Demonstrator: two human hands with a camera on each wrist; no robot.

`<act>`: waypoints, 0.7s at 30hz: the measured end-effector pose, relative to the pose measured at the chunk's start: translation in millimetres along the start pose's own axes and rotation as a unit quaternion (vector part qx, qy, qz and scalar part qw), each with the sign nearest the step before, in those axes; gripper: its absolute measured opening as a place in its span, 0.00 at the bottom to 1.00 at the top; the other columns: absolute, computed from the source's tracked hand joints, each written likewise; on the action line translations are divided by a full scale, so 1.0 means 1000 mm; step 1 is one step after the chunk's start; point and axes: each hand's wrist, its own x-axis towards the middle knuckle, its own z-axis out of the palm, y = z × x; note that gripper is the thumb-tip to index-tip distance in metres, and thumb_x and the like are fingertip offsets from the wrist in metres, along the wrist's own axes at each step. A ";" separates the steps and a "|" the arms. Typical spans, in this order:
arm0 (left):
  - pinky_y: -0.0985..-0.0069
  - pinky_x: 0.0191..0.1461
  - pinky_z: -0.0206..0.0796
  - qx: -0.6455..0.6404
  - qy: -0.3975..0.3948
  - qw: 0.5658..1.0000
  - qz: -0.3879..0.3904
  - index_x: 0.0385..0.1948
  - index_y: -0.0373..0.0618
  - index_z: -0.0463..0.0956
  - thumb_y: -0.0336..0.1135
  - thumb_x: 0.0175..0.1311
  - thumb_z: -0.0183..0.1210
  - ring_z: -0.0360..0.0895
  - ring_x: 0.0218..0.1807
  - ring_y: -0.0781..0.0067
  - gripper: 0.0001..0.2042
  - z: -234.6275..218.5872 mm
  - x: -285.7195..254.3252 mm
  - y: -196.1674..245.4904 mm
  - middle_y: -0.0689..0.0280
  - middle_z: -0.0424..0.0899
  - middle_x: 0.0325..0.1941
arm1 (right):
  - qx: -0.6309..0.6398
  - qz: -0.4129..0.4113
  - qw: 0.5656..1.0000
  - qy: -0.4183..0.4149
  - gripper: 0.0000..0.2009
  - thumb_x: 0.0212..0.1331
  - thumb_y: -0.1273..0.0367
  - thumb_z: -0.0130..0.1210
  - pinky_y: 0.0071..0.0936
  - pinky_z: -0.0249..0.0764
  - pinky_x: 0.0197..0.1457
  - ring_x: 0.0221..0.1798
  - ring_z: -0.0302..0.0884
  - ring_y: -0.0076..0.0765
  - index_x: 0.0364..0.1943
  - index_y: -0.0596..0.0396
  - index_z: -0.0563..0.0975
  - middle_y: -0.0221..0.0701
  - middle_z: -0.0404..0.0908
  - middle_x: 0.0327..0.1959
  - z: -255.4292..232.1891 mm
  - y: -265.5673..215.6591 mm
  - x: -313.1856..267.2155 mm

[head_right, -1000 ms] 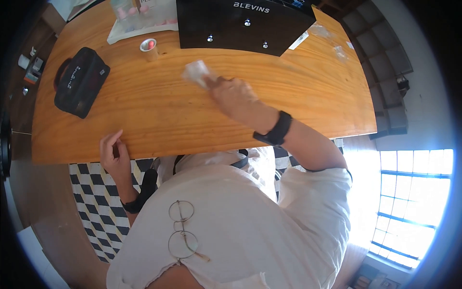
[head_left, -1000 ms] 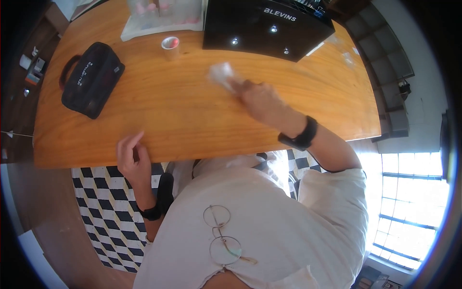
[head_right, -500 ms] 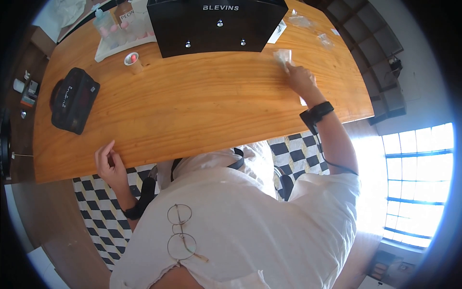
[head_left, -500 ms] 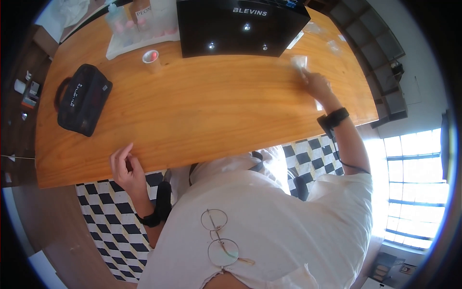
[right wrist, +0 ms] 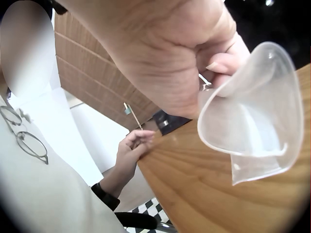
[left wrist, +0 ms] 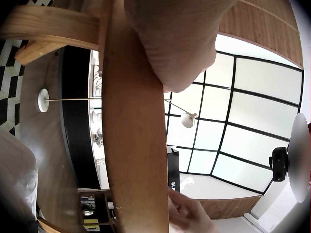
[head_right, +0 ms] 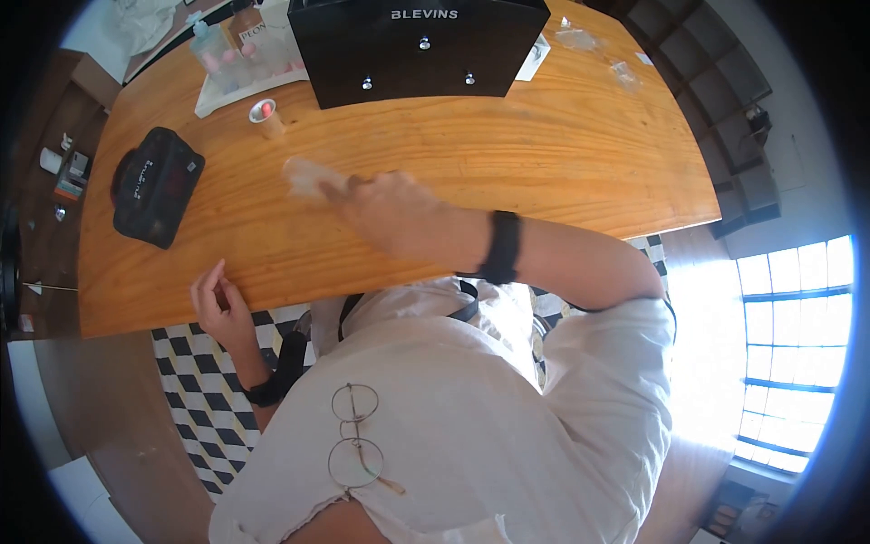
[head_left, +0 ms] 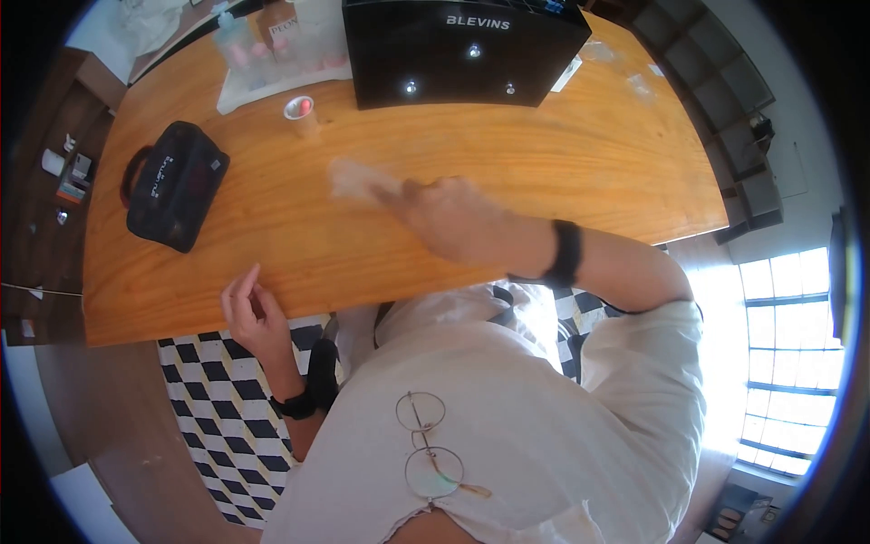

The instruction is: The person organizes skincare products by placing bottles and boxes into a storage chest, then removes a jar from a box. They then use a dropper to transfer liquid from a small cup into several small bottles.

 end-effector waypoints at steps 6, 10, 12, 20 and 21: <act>0.81 0.37 0.70 0.003 -0.014 1.000 -0.014 0.45 0.39 0.83 0.15 0.63 0.53 0.79 0.38 0.73 0.14 -0.002 -0.001 0.003 0.60 0.81 0.44 | -0.034 -0.089 0.995 0.043 0.17 0.61 0.70 0.54 0.37 0.80 0.28 0.31 0.86 0.43 0.55 0.59 0.75 0.40 0.84 0.33 0.034 -0.012 0.054; 0.80 0.38 0.71 0.009 -0.017 1.000 -0.010 0.45 0.39 0.83 0.15 0.63 0.53 0.79 0.39 0.72 0.14 -0.003 -0.001 0.001 0.60 0.81 0.44 | -0.034 -0.001 0.999 -0.037 0.19 0.63 0.69 0.54 0.37 0.81 0.28 0.31 0.86 0.43 0.57 0.61 0.74 0.39 0.85 0.32 0.027 0.016 0.051; 0.80 0.39 0.71 0.004 -0.013 1.000 -0.008 0.45 0.39 0.82 0.14 0.63 0.52 0.79 0.40 0.72 0.14 -0.002 -0.001 0.002 0.60 0.80 0.44 | -0.055 0.011 0.998 -0.001 0.22 0.64 0.69 0.53 0.39 0.81 0.28 0.32 0.86 0.43 0.61 0.61 0.71 0.39 0.85 0.33 0.037 0.049 0.030; 0.75 0.39 0.72 -0.006 -0.001 1.000 0.014 0.46 0.36 0.82 0.13 0.62 0.47 0.79 0.41 0.65 0.16 0.003 -0.002 -0.002 0.56 0.79 0.44 | -0.094 0.238 0.967 -0.024 0.26 0.64 0.67 0.51 0.41 0.79 0.38 0.36 0.83 0.46 0.69 0.41 0.68 0.39 0.81 0.36 0.043 0.161 -0.082; 0.73 0.38 0.71 -0.006 0.005 1.000 0.028 0.46 0.36 0.82 0.12 0.62 0.46 0.79 0.40 0.64 0.17 0.004 -0.001 -0.003 0.56 0.79 0.44 | -0.083 0.254 0.963 -0.021 0.26 0.64 0.66 0.51 0.41 0.79 0.39 0.37 0.83 0.47 0.69 0.39 0.67 0.39 0.81 0.37 0.044 0.173 -0.094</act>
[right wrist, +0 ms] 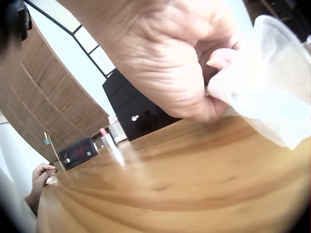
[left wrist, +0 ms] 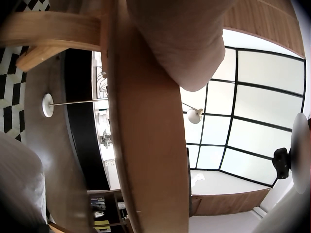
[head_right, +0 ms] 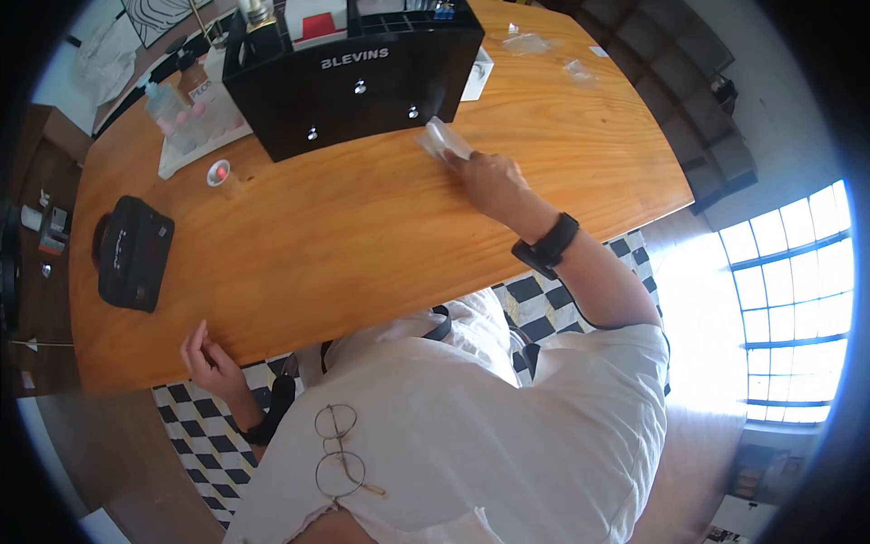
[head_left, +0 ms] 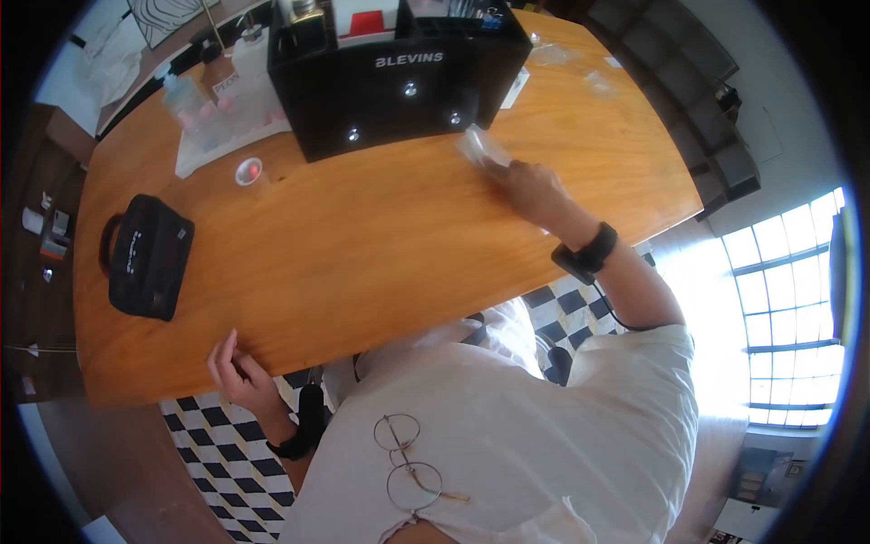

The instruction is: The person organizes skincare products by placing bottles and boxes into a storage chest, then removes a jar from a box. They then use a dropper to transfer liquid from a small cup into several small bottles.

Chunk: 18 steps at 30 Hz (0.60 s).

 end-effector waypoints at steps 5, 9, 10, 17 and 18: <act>0.71 0.49 0.75 0.021 -0.022 0.999 -0.011 0.47 0.32 0.80 0.16 0.66 0.41 0.81 0.46 0.62 0.17 0.000 -0.001 0.001 0.54 0.79 0.46 | 0.002 0.074 0.997 -0.016 0.29 0.63 0.70 0.48 0.44 0.80 0.42 0.39 0.84 0.51 0.70 0.31 0.66 0.41 0.82 0.40 0.022 0.077 -0.008; 0.70 0.51 0.74 0.033 -0.014 0.999 -0.006 0.46 0.32 0.80 0.17 0.66 0.41 0.80 0.46 0.60 0.17 0.000 -0.001 0.004 0.53 0.80 0.46 | 0.026 0.115 0.992 -0.039 0.28 0.64 0.71 0.47 0.43 0.81 0.44 0.42 0.84 0.51 0.69 0.29 0.67 0.39 0.83 0.43 0.022 0.125 0.008; 0.70 0.50 0.74 0.035 -0.014 0.999 -0.003 0.46 0.32 0.80 0.18 0.66 0.41 0.80 0.46 0.60 0.17 0.002 0.001 0.006 0.53 0.80 0.45 | 0.001 0.119 0.992 -0.031 0.28 0.64 0.71 0.47 0.43 0.81 0.45 0.43 0.84 0.51 0.69 0.29 0.67 0.39 0.83 0.44 0.025 0.137 0.014; 0.68 0.49 0.72 0.073 -0.026 0.997 -0.029 0.44 0.31 0.80 0.20 0.68 0.42 0.78 0.45 0.58 0.15 0.001 0.001 0.010 0.52 0.80 0.44 | -0.088 0.125 0.988 0.026 0.28 0.63 0.72 0.47 0.43 0.80 0.47 0.45 0.84 0.50 0.68 0.29 0.68 0.41 0.83 0.45 0.062 0.233 0.083; 0.68 0.50 0.72 0.079 -0.027 0.996 -0.034 0.44 0.31 0.80 0.21 0.68 0.43 0.78 0.44 0.58 0.14 -0.001 0.000 0.010 0.52 0.80 0.44 | -0.090 0.123 0.988 0.031 0.28 0.63 0.72 0.47 0.44 0.80 0.48 0.46 0.84 0.51 0.68 0.28 0.69 0.42 0.83 0.45 0.067 0.245 0.095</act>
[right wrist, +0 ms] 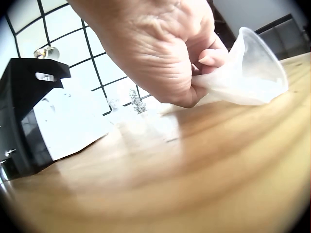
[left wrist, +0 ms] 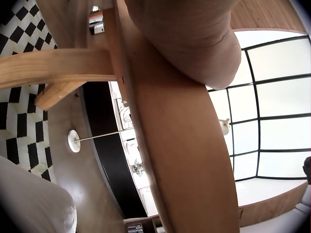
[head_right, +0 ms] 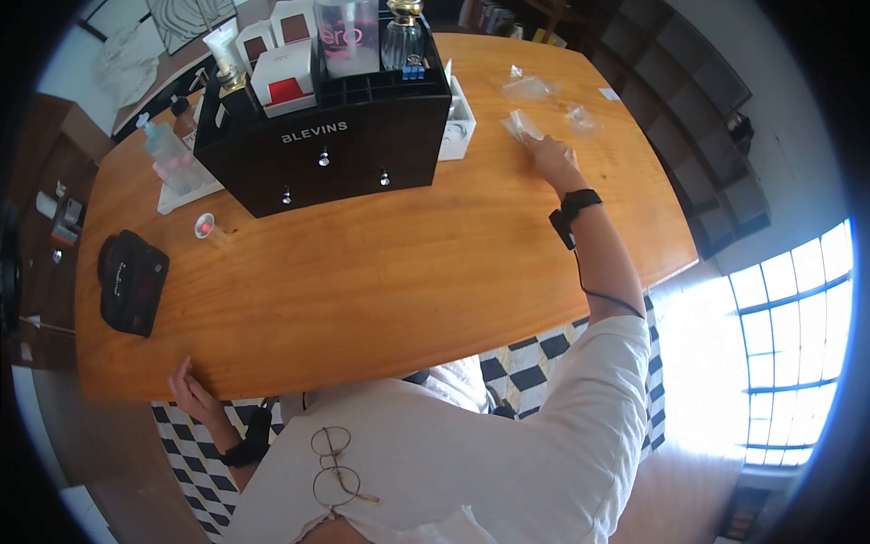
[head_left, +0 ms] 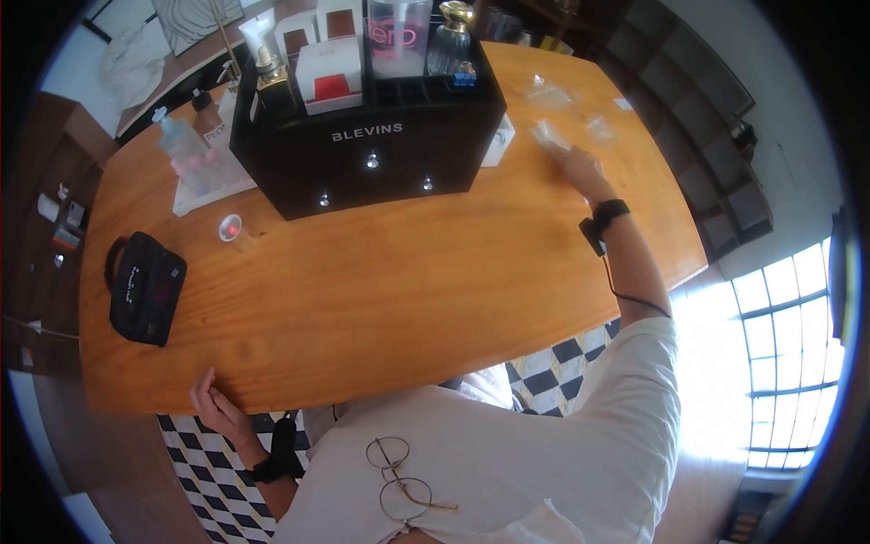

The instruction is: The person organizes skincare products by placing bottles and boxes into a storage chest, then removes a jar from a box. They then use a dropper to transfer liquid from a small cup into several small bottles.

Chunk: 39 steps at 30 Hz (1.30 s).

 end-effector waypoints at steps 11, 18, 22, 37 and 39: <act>0.68 0.51 0.69 0.028 -0.017 0.999 -0.041 0.44 0.36 0.79 0.23 0.66 0.46 0.79 0.45 0.54 0.12 -0.004 0.005 0.003 0.52 0.81 0.40 | -0.148 -0.038 0.976 0.156 0.35 0.64 0.71 0.45 0.46 0.79 0.31 0.30 0.85 0.49 0.76 0.26 0.55 0.47 0.84 0.42 0.076 0.069 0.129; 0.69 0.61 0.67 0.008 -0.106 0.989 -0.103 0.57 0.40 0.73 0.24 0.64 0.53 0.77 0.55 0.58 0.18 -0.012 0.019 0.019 0.56 0.78 0.52 | -0.013 0.082 0.992 0.098 0.39 0.61 0.68 0.56 0.50 0.74 0.58 0.61 0.74 0.52 0.77 0.32 0.52 0.50 0.70 0.64 -0.048 0.039 0.075; 0.69 0.66 0.64 -0.102 -0.120 0.981 -0.112 0.62 0.42 0.69 0.24 0.62 0.58 0.74 0.62 0.65 0.24 -0.014 0.050 0.024 0.60 0.77 0.58 | 0.106 0.012 0.969 0.223 0.29 0.62 0.69 0.57 0.40 0.75 0.56 0.55 0.80 0.45 0.70 0.46 0.67 0.46 0.79 0.57 -0.031 0.064 0.072; 0.62 0.73 0.60 -0.276 -0.356 0.892 0.031 0.75 0.50 0.48 0.36 0.51 0.72 0.62 0.74 0.55 0.49 0.111 0.216 0.024 0.52 0.63 0.74 | 0.729 0.022 0.683 0.037 0.18 0.73 0.57 0.51 0.20 0.70 0.28 0.27 0.78 0.22 0.30 0.55 0.79 0.30 0.81 0.24 -0.140 -0.166 -0.078; 0.63 0.72 0.62 -0.309 -0.348 0.885 0.026 0.76 0.52 0.48 0.34 0.50 0.73 0.66 0.72 0.58 0.50 0.119 0.210 0.018 0.54 0.67 0.71 | 0.744 -0.006 0.668 0.010 0.16 0.73 0.60 0.51 0.21 0.73 0.36 0.35 0.81 0.23 0.33 0.57 0.80 0.31 0.84 0.30 -0.150 -0.208 -0.075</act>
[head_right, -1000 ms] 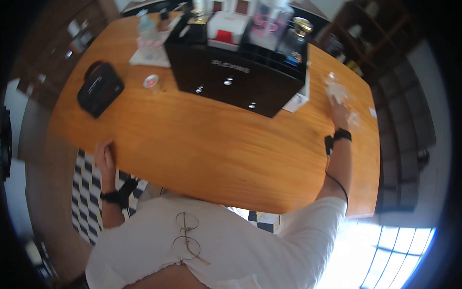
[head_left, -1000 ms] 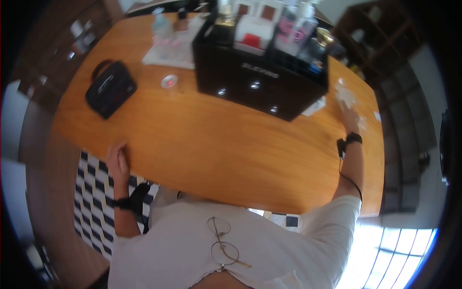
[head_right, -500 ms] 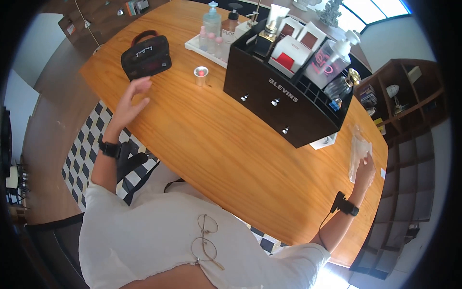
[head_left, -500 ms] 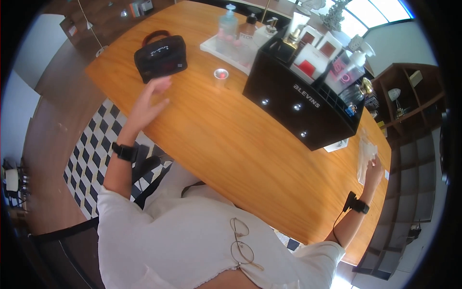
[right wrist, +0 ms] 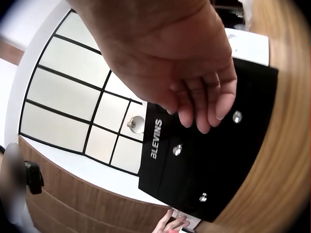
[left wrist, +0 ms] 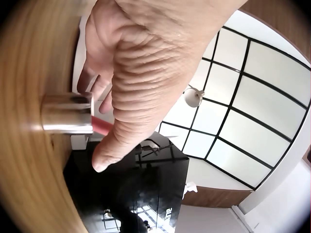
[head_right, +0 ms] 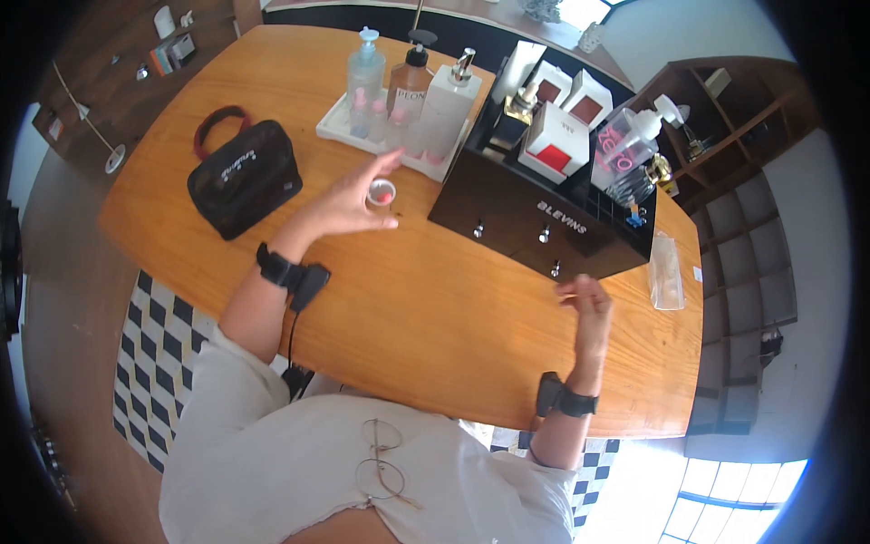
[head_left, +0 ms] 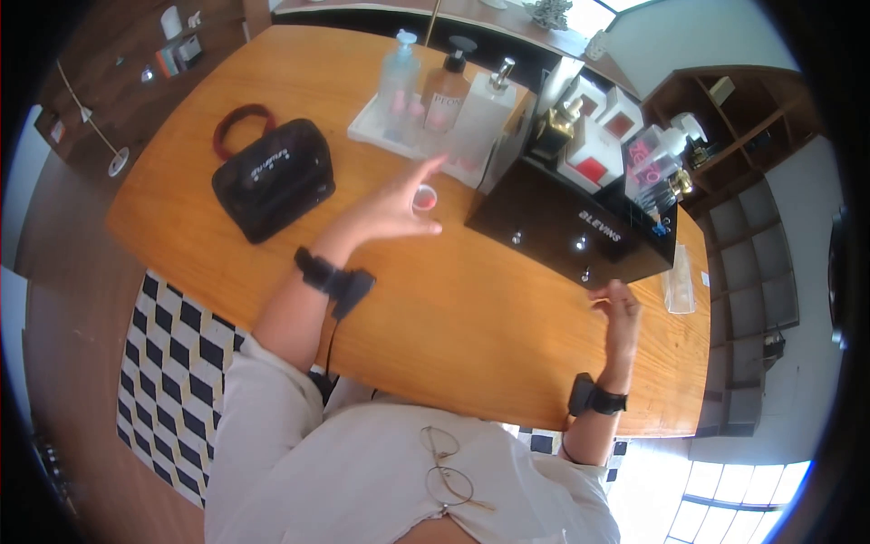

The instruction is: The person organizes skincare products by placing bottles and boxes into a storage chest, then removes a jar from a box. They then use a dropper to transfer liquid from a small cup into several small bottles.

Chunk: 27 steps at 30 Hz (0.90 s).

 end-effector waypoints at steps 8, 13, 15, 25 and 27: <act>0.66 0.66 0.68 -0.014 0.092 0.994 -0.051 0.76 0.51 0.48 0.29 0.51 0.73 0.78 0.59 0.66 0.50 0.014 -0.007 -0.024 0.58 0.79 0.57 | 0.003 -0.027 0.991 -0.129 0.07 0.70 0.70 0.55 0.20 0.76 0.41 0.39 0.82 0.21 0.39 0.60 0.81 0.30 0.86 0.35 0.128 -0.031 0.013; 0.73 0.59 0.73 -0.063 0.118 0.989 -0.062 0.76 0.49 0.47 0.25 0.49 0.73 0.82 0.50 0.72 0.52 0.015 -0.005 -0.013 0.63 0.84 0.46 | 0.085 -0.049 0.987 -0.125 0.06 0.70 0.71 0.56 0.18 0.76 0.40 0.36 0.81 0.19 0.39 0.61 0.81 0.28 0.85 0.32 0.154 -0.012 0.001; 0.73 0.59 0.73 -0.067 0.128 0.989 -0.042 0.76 0.49 0.47 0.25 0.48 0.73 0.81 0.50 0.73 0.52 0.019 -0.006 -0.006 0.63 0.84 0.46 | 0.026 -0.083 0.990 -0.114 0.06 0.68 0.72 0.57 0.18 0.75 0.38 0.33 0.80 0.19 0.39 0.61 0.82 0.28 0.84 0.30 0.156 -0.004 -0.002; 0.72 0.59 0.70 -0.030 0.110 0.991 0.071 0.75 0.53 0.55 0.26 0.44 0.75 0.81 0.45 0.75 0.51 0.051 -0.018 0.054 0.68 0.83 0.41 | -0.057 -0.227 0.965 -0.115 0.17 0.58 0.76 0.65 0.21 0.76 0.37 0.33 0.78 0.21 0.53 0.58 0.78 0.31 0.83 0.38 0.159 -0.003 -0.010; 0.72 0.60 0.69 -0.004 0.107 0.991 0.085 0.75 0.53 0.55 0.26 0.44 0.75 0.81 0.45 0.74 0.51 0.057 -0.019 0.053 0.68 0.83 0.41 | -0.080 -0.262 0.956 -0.109 0.22 0.55 0.76 0.68 0.21 0.76 0.37 0.32 0.78 0.24 0.55 0.56 0.77 0.32 0.82 0.39 0.156 -0.012 -0.012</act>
